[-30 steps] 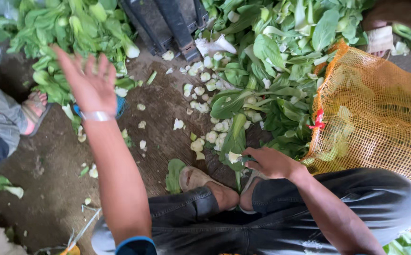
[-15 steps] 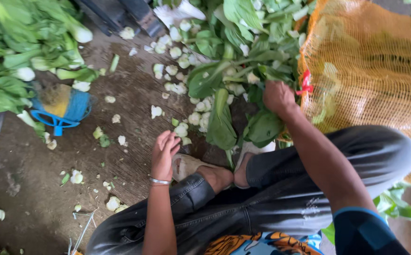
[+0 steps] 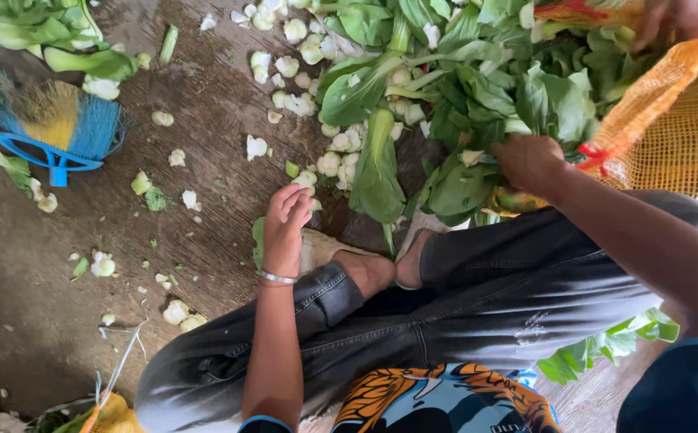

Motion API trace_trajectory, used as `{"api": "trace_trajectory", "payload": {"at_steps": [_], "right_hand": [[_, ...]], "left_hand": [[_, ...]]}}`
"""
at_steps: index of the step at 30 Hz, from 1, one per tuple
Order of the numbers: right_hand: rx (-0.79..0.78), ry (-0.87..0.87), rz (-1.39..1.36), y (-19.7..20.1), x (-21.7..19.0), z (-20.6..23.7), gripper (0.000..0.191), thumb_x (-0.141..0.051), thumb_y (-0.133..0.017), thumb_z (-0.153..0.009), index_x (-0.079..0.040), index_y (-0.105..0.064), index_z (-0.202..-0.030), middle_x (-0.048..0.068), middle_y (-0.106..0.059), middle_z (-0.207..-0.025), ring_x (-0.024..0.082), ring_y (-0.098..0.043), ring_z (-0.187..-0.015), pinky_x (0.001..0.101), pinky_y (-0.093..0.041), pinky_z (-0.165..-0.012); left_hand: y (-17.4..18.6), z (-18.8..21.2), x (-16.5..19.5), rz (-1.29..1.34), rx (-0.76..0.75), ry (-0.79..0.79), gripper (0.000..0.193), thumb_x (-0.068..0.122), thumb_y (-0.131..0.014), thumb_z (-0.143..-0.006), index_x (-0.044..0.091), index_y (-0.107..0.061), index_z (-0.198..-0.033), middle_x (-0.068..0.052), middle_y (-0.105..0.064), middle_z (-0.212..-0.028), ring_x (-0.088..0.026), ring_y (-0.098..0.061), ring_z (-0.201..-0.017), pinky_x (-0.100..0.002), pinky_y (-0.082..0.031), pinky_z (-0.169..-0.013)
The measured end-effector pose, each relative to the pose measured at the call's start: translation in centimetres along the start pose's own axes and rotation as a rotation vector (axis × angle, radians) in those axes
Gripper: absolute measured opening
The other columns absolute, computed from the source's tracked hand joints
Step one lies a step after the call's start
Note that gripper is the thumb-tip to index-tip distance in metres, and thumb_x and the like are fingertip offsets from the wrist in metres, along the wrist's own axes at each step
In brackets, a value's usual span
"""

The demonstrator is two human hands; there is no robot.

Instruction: The person sits on the floor and uses a small knife to trim root ends and outer leaves off bok choy, discarding trimmings onto the floor and placing the trimmed greens into an orange mesh sack. Other workers trim vegetables nearby.

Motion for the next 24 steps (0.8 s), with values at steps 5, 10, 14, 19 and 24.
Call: {"api": "trace_trajectory", "payload": {"at_steps": [5,10,14,19,24], "right_hand": [[0.042,-0.141,-0.054,0.0,3.9,1.2,0.028,-0.027,-0.067,-0.094,-0.023,-0.075,-0.12,0.015,-0.077,-0.105,0.035,-0.076,-0.1,0.0494,-0.062,-0.082],[0.15,-0.248,-0.235,4.7,9.0,4.8,0.036,-0.043,-0.074,-0.092,-0.015,-0.074,-0.116,0.017,-0.076,-0.102,0.039,-0.074,-0.096,0.0546,-0.058,-0.083],[0.392,-0.139,-0.258,11.9,9.1,10.3,0.039,-0.046,-0.073,-0.098,-0.01,-0.075,-0.114,0.019,-0.074,-0.092,0.04,-0.073,-0.087,0.0517,-0.057,-0.078],[0.58,-0.066,-0.399,20.2,5.1,18.7,0.033,-0.027,-0.077,-0.092,0.003,-0.069,-0.103,0.025,-0.07,-0.083,0.041,-0.07,-0.081,0.0481,-0.054,-0.075],[0.74,0.224,-0.698,21.5,-4.4,25.4,0.029,0.001,-0.074,-0.079,-0.003,-0.067,-0.108,0.015,-0.071,-0.092,0.028,-0.07,-0.085,0.0383,-0.054,-0.079]], "left_hand": [[-0.1,0.4,-1.5,-0.008,-0.036,-0.045,0.054,0.032,-0.071,-0.095,0.002,-0.054,-0.136,-0.011,-0.065,-0.129,-0.018,-0.062,-0.113,-0.034,-0.049,-0.095],[-1.0,1.2,-3.2,-0.004,-0.08,-0.07,0.054,0.03,-0.072,-0.096,0.002,-0.053,-0.138,-0.012,-0.066,-0.129,-0.017,-0.062,-0.113,-0.032,-0.05,-0.095],[-3.8,1.7,-3.7,0.032,-0.187,-0.068,0.055,0.028,-0.07,-0.096,0.0,-0.052,-0.14,-0.012,-0.066,-0.13,-0.02,-0.063,-0.113,-0.032,-0.051,-0.097],[-12.8,5.2,-4.3,0.211,-0.566,0.093,0.069,0.05,-0.06,-0.1,-0.002,-0.048,-0.144,-0.022,-0.062,-0.141,-0.035,-0.061,-0.131,-0.044,-0.05,-0.106],[-19.3,4.5,-1.4,0.737,-0.557,0.032,0.092,0.069,-0.052,-0.093,0.009,-0.028,-0.16,-0.01,-0.051,-0.156,-0.024,-0.048,-0.145,-0.042,-0.038,-0.121]]}}
Point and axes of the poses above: each hand's wrist, its own z-axis away from the middle knuckle, its own y-axis out of the back of the hand, x = y × z, the point moved 9 cm from there along -z, towards the middle knuckle
